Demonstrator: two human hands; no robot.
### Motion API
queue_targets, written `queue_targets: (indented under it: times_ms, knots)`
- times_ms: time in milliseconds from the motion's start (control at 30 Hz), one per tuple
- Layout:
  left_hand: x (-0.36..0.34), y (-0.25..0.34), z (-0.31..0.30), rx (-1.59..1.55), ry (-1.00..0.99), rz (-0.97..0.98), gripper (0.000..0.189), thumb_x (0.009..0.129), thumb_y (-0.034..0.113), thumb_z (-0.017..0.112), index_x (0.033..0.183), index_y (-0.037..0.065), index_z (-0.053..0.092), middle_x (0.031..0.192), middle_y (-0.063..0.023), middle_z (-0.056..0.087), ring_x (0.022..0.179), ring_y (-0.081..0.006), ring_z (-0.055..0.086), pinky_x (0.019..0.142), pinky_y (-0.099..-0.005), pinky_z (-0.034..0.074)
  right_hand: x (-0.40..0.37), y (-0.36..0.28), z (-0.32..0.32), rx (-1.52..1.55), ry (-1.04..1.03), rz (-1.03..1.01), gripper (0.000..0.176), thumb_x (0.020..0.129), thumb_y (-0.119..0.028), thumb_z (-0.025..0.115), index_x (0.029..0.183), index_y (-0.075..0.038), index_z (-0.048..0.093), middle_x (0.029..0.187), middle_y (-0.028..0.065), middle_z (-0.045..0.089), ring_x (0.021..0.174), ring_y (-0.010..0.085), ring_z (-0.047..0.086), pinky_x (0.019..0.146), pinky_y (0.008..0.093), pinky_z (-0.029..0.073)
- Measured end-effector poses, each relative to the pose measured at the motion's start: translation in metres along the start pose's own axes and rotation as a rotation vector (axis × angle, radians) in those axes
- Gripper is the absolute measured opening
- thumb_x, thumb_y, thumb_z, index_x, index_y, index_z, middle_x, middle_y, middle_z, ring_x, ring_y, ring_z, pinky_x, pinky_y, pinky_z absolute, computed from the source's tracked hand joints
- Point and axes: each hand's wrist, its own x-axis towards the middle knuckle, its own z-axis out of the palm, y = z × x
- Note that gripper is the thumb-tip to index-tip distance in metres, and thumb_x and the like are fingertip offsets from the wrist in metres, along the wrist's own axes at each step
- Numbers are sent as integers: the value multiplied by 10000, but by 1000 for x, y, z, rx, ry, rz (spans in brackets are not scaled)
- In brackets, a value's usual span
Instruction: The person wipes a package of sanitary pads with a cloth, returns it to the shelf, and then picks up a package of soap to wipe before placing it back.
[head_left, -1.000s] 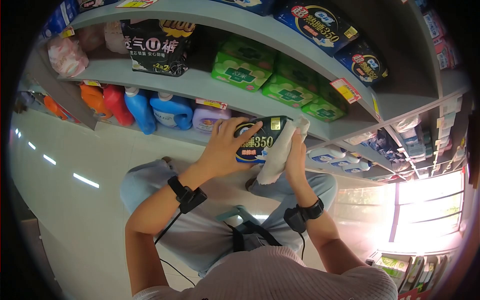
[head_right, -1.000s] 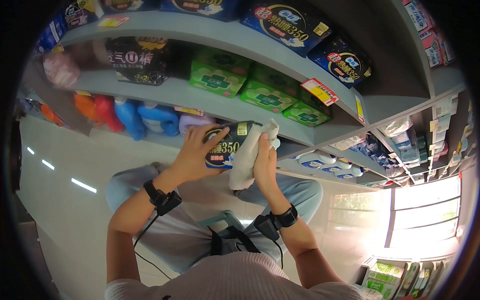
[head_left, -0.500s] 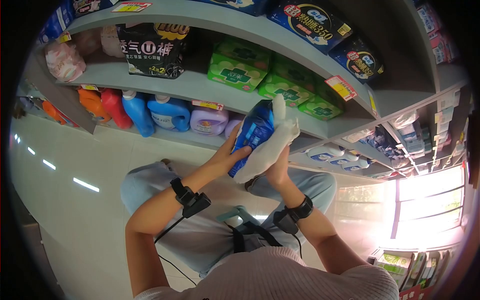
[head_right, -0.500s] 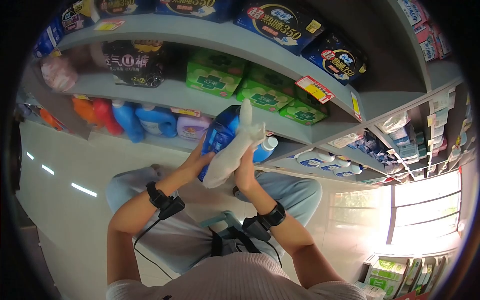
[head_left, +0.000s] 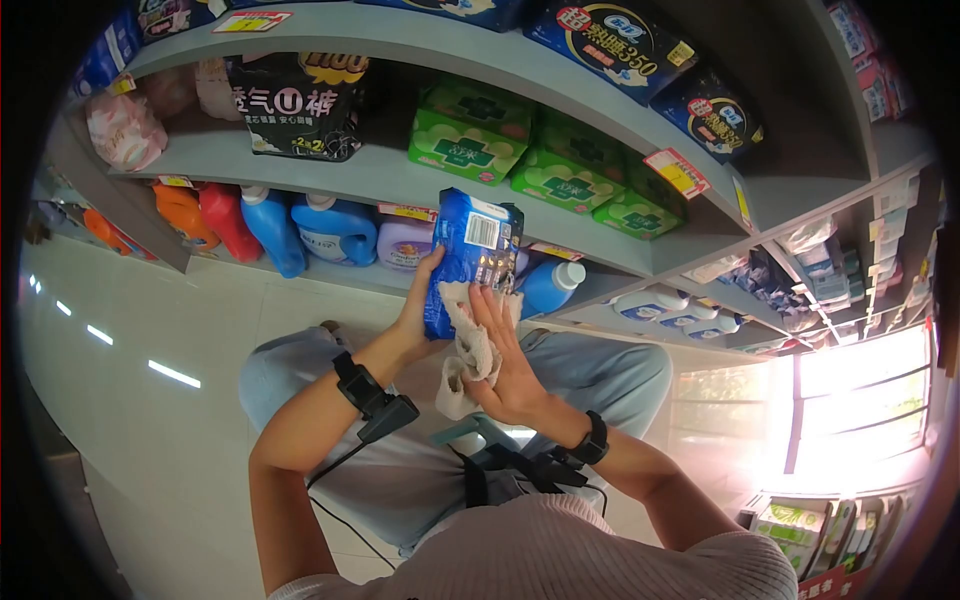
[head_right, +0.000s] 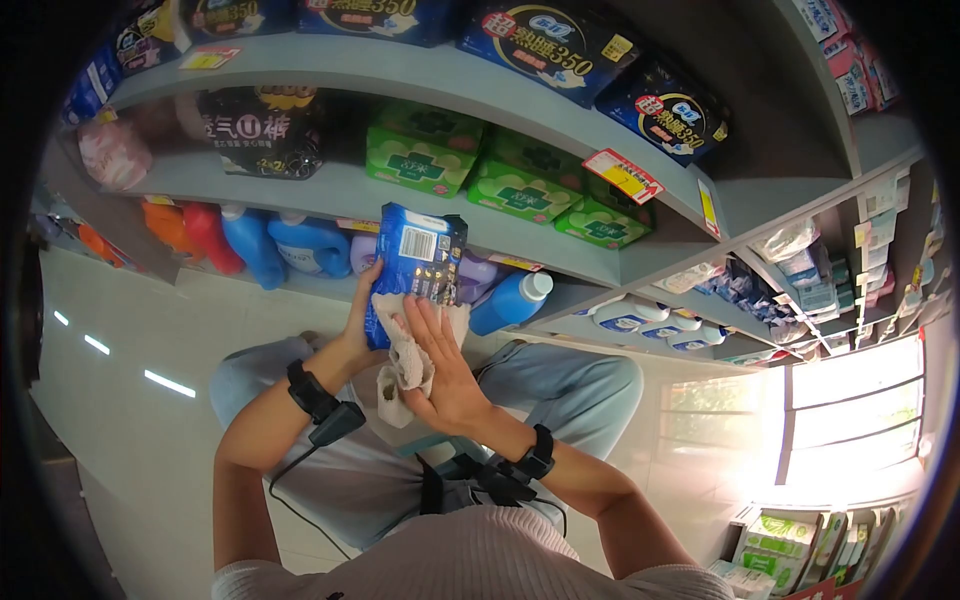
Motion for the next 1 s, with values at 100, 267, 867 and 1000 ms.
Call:
queue_targets:
  times_ms: [100, 267, 867, 1000]
  knots:
    - [-1, 0, -1, -32, -13, -45, 691, 806, 606, 358, 1245, 76, 414, 1159, -119, 519, 1045, -235, 528, 933, -388, 402, 5, -5, -6, -23, -15, -11, 685, 720, -157, 472, 1344, 5, 241, 1423, 177, 147, 1327, 341, 95, 1074, 453, 70]
    - [3, 0, -19, -30, -21, -59, 677, 790, 628, 381, 1223, 112, 449, 1162, -85, 523, 1054, -221, 522, 929, -394, 398, 22, -7, -18, -43, 13, -30, 689, 705, -142, 475, 1341, -6, 250, 1412, 164, 197, 1313, 339, 149, 1077, 438, 100]
    - [0, -34, -24, -557, 279, -366, 585, 793, 521, 504, 1257, 172, 429, 1274, -47, 453, 1161, -250, 434, 981, -480, 300, 24, -5, -90, 1604, 332, 59, 419, 895, -308, 349, 1187, -23, 446, 1174, 94, 508, 1075, 217, 488, 921, 344, 385]
    - [2, -32, -37, -418, -29, -309, 592, 775, 557, 502, 1239, 192, 456, 1263, -15, 471, 1170, -220, 427, 989, -421, 309, 30, 9, -76, 1126, 364, 582, 394, 882, -255, 445, 1183, -1, 451, 1131, 93, 523, 1016, 182, 506, 868, 300, 395]
